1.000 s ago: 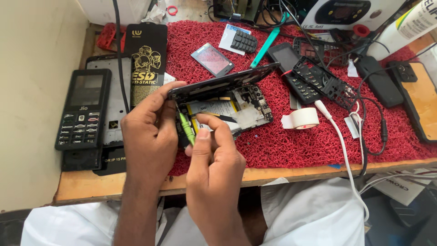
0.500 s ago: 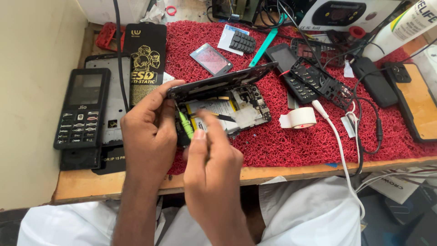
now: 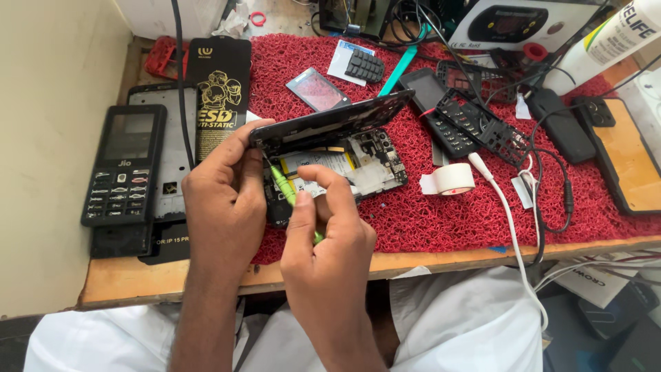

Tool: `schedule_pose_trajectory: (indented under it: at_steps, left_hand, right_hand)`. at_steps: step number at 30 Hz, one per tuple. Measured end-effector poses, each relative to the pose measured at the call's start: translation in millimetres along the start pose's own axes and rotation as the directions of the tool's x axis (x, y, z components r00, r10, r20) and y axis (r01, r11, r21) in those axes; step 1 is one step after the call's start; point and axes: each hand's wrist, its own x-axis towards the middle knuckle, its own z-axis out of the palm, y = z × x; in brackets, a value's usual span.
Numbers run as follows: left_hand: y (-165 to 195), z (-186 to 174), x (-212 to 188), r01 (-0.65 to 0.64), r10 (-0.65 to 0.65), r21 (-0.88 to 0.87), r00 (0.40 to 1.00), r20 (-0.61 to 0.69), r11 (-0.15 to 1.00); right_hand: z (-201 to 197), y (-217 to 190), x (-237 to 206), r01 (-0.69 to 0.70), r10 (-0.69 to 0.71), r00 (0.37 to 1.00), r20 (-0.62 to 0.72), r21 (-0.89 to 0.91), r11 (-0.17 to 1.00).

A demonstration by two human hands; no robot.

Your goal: The person opens a smartphone, removes the back cover, and manipulates internal components including the battery and circuit board. They use a green screwdriver to loosen screws and a white cloth to wipe parts. The phone is partially disassembled and reassembled during the process.

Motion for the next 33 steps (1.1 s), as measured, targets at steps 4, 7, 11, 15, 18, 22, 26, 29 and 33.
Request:
schedule_pose_trajectory:
  at_steps: [4, 7, 11, 15, 18, 22, 26, 29, 33]
  left_hand:
    - [0.8, 0.3, 1.1, -0.001, 0.001, -0.01, 1.0, 0.002, 1.0]
    - [0.7, 0.6, 1.3, 0.033, -0.033, 0.001, 0.999, 0.001, 0.999]
    - [0.0, 0.9, 1.8, 0.006, -0.006, 0.007, 1.0, 0.001, 1.0]
    - [-0.3, 1.3, 1.7, 0.003, -0.002, -0.017, 1.0, 0.006, 1.0]
    - [-0.3, 1.6, 1.4, -0.004, 0.004, -0.003, 1.0, 0.004, 1.0]
    - [-0.1, 1.6, 1.1, 0.006, -0.006, -0.004, 1.0, 0.007, 1.0]
    - [0.4, 1.4, 1.4, 0.011, -0.01, -0.012, 1.0, 0.01, 1.0]
    - [0.4, 1.7, 2.1, -0.006, 0.006, -0.007, 1.0, 0.009, 1.0]
    - [0.5, 1.0, 1.9, -0.006, 0.006, 0.008, 1.0, 0.006, 1.0]
  right_hand:
    - [0.6, 1.0, 2.0, 0.06, -0.059, 0.998, -0.013, 0.069, 0.996]
    - [-2.9, 2.0, 4.5, 0.05, -0.051, 0.998, 0.04, 0.03, 0.998]
    - [-3.8, 2.2, 4.0, 0.072, -0.071, 0.996, 0.061, -0.023, 0.997]
    - [-0.3, 2.4, 1.5, 0.081, -0.082, 0.997, 0.015, 0.019, 0.997]
    - [-1.2, 3.2, 1.1, 0.061, -0.064, 0.997, 0.053, 0.055, 0.997]
    - [-1.2, 4.4, -0.3, 0.108, -0.108, 0.993, 0.054, -0.003, 0.994]
    - [1.9, 5.0, -0.6, 0.048, -0.048, 0.999, -0.005, 0.01, 0.999]
    - [1.6, 4.9, 0.4, 0.1, -0.101, 0.995, 0.01, 0.052, 0.994]
    - [1.0, 4.1, -1.1, 0.096, -0.096, 0.995, 0.022, -0.009, 0.995]
